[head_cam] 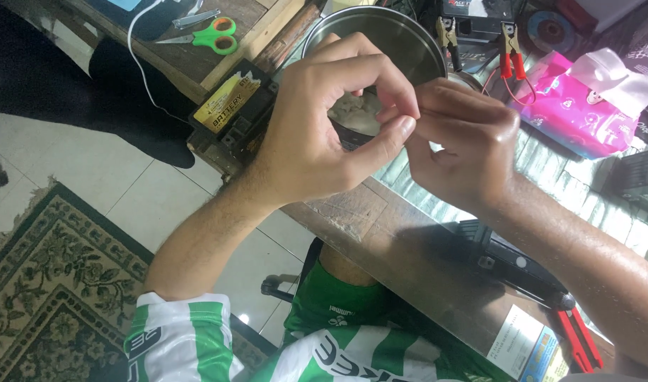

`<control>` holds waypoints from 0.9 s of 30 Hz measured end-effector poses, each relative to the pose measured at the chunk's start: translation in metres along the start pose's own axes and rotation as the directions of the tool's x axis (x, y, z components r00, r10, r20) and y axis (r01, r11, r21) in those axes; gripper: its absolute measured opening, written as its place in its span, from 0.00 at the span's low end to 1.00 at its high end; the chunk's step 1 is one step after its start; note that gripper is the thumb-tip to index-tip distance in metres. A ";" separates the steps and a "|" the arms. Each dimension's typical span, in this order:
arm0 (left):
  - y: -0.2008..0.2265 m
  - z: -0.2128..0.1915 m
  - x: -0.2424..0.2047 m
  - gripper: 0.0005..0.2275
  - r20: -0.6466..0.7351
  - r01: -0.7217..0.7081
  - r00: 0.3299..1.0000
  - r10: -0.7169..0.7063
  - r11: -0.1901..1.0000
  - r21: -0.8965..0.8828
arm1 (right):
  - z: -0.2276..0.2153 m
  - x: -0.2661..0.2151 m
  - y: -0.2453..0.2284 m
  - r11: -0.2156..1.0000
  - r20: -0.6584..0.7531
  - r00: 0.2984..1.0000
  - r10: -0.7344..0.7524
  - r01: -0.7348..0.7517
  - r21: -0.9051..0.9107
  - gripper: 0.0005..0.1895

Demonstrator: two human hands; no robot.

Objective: Repairing a lead-acid battery by prying off the top cover, removing internal caps, and refilling the cells with liquid using a syringe.

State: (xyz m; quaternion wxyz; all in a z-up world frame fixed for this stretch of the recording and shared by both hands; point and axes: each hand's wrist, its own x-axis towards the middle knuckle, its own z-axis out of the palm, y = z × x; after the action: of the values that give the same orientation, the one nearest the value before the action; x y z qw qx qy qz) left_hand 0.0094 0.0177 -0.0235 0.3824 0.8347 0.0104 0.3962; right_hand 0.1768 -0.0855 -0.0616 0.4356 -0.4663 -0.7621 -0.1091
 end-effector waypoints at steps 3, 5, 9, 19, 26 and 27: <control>0.002 0.003 0.000 0.01 -0.013 -0.038 0.999 0.038 0.999 0.019 | 0.002 -0.003 0.004 0.999 -0.033 0.999 0.004 -0.003 0.036 0.16; 0.006 0.004 0.003 0.03 -0.022 -0.106 0.994 0.108 0.993 0.058 | -0.007 0.004 0.004 0.999 -0.021 0.999 -0.038 0.038 0.037 0.14; 0.017 0.016 0.007 0.11 -0.014 -0.279 0.957 0.290 0.931 0.235 | -0.042 -0.005 -0.002 0.999 -0.021 0.999 -0.046 0.046 -0.014 0.08; 0.045 0.115 0.037 0.13 0.131 -0.492 0.863 0.487 0.870 0.008 | -0.140 -0.096 -0.067 0.930 -0.159 0.966 0.206 -0.244 -0.275 0.12; 0.056 0.155 0.037 0.10 0.243 -0.329 0.859 0.450 0.850 -0.412 | -0.151 -0.156 -0.086 0.866 -0.265 0.890 0.370 -0.434 -0.249 0.20; 0.054 0.157 0.034 0.10 0.306 -0.250 0.869 0.389 0.879 -0.406 | -0.149 -0.165 -0.084 0.845 -0.300 0.868 0.395 -0.472 -0.251 0.27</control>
State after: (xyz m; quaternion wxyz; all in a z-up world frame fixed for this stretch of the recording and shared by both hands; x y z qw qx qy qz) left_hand 0.1221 -0.1081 -0.0281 0.4485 0.8023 -0.2755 0.2815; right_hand 0.2232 -0.3178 -0.0786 0.4560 -0.6746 -0.5511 -0.1827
